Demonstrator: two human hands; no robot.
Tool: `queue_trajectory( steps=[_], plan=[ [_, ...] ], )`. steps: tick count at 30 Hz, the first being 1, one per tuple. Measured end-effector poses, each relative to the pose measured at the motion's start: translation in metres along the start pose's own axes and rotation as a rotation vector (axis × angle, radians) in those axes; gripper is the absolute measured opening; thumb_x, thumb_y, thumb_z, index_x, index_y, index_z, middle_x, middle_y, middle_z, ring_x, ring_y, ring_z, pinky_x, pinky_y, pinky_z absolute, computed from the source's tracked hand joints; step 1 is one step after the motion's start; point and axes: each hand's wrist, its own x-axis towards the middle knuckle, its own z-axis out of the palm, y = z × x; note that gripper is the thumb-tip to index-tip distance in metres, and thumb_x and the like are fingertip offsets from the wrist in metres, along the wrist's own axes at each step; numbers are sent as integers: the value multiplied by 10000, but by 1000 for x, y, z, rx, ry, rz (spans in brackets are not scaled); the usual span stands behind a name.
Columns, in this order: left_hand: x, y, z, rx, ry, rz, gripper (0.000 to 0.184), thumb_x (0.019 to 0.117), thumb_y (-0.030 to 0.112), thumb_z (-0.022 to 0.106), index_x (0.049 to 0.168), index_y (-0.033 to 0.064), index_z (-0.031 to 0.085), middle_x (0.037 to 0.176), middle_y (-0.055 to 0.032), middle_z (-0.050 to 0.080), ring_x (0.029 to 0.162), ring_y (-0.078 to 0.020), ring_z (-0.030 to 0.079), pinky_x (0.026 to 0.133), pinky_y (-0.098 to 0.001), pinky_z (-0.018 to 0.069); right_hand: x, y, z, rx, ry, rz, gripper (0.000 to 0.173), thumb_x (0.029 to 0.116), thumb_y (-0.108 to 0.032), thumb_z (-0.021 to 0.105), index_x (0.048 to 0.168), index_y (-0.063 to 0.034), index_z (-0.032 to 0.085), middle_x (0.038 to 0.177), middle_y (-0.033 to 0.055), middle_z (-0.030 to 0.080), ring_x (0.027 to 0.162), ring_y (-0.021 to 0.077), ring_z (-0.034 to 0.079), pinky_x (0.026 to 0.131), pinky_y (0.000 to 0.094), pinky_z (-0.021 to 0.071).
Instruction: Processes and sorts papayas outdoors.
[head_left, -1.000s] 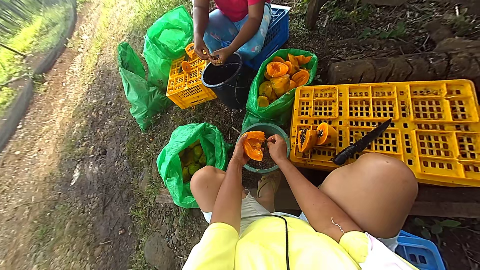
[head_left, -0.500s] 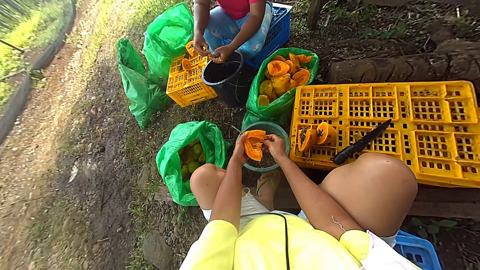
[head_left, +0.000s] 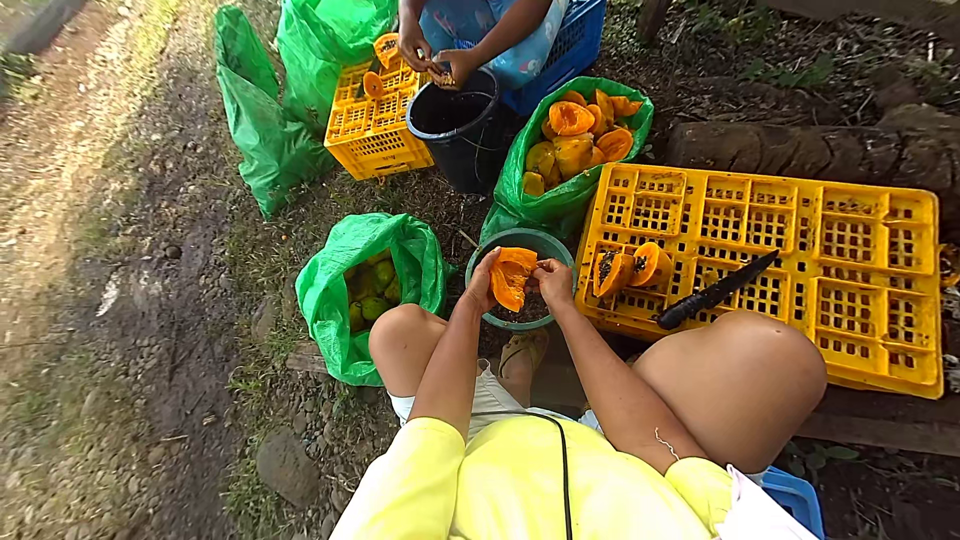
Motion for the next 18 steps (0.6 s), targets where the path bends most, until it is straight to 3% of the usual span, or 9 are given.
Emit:
queue_trajectory(
  steps=[5, 11, 15, 18],
  plan=[
    [2, 0, -1, -5, -2, -34, 528, 1066, 536, 362, 1261, 90, 568, 1088, -142, 674, 994, -288, 673, 877, -519, 561, -1, -2, 1, -49, -70, -8, 320, 992, 33, 553, 1308, 59, 599, 1191, 252, 654, 925, 314, 697, 834, 476, 591],
    [1, 1, -3, -43, -10, 35, 450, 1069, 491, 376, 1204, 119, 589, 1016, -103, 690, 914, -229, 691, 802, -436, 587, -4, -7, -2, -24, -40, 45, 223, 1028, -19, 569, 1228, 55, 634, 1107, 218, 676, 830, 254, 693, 792, 418, 593],
    [-1, 3, -3, -89, 21, 88, 276, 1048, 286, 450, 1225, 106, 560, 1030, -103, 680, 913, -218, 687, 808, -421, 586, -12, -18, -5, 38, -40, 74, 228, 1063, -102, 548, 1222, 40, 629, 1031, 178, 707, 806, 216, 696, 748, 376, 583],
    [-1, 2, -5, -110, 25, 122, 237, 925, 131, 491, 1146, 89, 565, 969, -99, 688, 860, -213, 692, 771, -412, 592, -18, -25, -4, 10, -20, 25, 278, 1083, -213, 552, 1194, 27, 638, 986, 144, 725, 779, 198, 692, 724, 369, 577]
  ],
)
